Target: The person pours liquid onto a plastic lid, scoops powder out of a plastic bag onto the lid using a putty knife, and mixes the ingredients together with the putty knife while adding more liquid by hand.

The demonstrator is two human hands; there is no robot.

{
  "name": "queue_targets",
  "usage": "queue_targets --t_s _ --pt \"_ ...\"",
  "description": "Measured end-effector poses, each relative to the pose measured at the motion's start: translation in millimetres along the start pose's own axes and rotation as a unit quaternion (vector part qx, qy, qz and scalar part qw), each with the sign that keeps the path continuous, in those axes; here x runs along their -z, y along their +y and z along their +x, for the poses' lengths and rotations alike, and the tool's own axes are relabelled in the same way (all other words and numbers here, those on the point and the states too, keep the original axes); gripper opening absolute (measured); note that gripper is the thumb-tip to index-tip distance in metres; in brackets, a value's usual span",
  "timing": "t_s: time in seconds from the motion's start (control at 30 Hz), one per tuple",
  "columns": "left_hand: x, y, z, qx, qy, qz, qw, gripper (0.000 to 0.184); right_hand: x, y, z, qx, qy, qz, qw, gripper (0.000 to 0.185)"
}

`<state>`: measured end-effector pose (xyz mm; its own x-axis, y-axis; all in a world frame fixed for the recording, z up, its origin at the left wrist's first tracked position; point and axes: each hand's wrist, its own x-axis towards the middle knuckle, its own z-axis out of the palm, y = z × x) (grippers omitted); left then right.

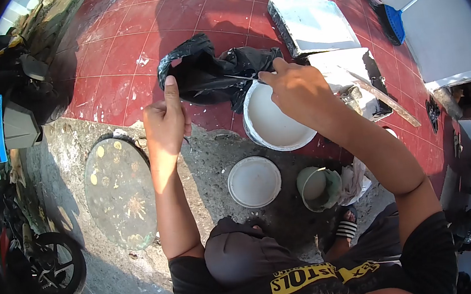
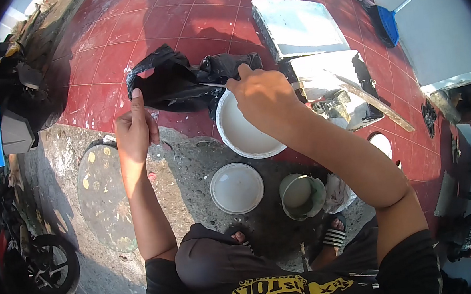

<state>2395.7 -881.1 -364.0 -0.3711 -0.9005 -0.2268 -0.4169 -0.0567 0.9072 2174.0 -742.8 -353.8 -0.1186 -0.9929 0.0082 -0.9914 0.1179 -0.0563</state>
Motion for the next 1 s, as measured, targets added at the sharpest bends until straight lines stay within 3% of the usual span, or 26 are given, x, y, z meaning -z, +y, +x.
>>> queue_targets --t_s 0.07,0.13,0.17,0.2,0.27,0.37,0.4,0.47,0.57,0.6,0.7,0.77,0.87,0.93,1.0 --pt "-20 11 -7 0.013 -0.031 -0.063 0.997 0.063 -2 1 1 0.02 0.013 -0.002 1.0 0.032" --pt "-60 10 2 -0.204 0.018 -0.273 0.94 0.049 -10 10 7 0.06 0.03 0.0 0.998 0.034" --pt "-61 -15 31 -0.359 0.039 -0.118 0.925 0.034 -14 13 8 0.058 0.03 0.001 0.998 0.034" --pt "-62 -17 31 -0.359 0.039 -0.118 0.925 0.034 -16 14 12 0.046 0.011 0.019 0.999 0.034" --pt "-63 -18 30 -0.307 0.103 0.233 0.917 0.028 -16 17 20 0.033 -0.007 0.038 0.999 0.033" --pt "-63 -37 24 -0.198 0.05 0.35 0.914 0.03 -3 17 29 0.036 -0.027 -0.026 0.999 0.032" --pt "-61 -44 26 -0.148 0.027 0.406 0.901 0.031 1 16 31 -0.02 -0.047 -0.022 0.998 0.031" --pt "-51 -56 31 -0.121 -0.027 0.414 0.902 0.033 2 16 30 -0.074 -0.067 -0.016 0.995 0.031" --pt "-47 -86 41 -0.287 -0.031 0.473 0.832 0.042 -1 20 25 -0.103 -0.054 0.001 0.993 0.032" --pt "-51 -89 44 -0.288 -0.032 0.473 0.832 0.042 -2 21 24 -0.109 -0.061 -0.001 0.992 0.032" --pt "-69 -94 59 -0.257 -0.08 0.497 0.825 0.04 -2 25 19 -0.112 -0.057 0.001 0.992 0.033" --pt "-88 -89 75 -0.138 -0.171 0.524 0.823 0.035 -3 26 17 -0.107 -0.048 0.004 0.993 0.034" --pt "-110 -90 98 -0.087 -0.12 0.496 0.856 0.034 -1 26 15 -0.108 -0.051 -0.004 0.993 0.035" --pt "-122 -116 122 -0.068 -0.143 0.493 0.855 0.035 3 27 13 -0.098 -0.054 0.01 0.994 0.03" --pt "-134 -157 142 -0.396 0.005 0.387 0.833 0.038 6 27 12 -0.103 -0.058 0.008 0.993 0.032"
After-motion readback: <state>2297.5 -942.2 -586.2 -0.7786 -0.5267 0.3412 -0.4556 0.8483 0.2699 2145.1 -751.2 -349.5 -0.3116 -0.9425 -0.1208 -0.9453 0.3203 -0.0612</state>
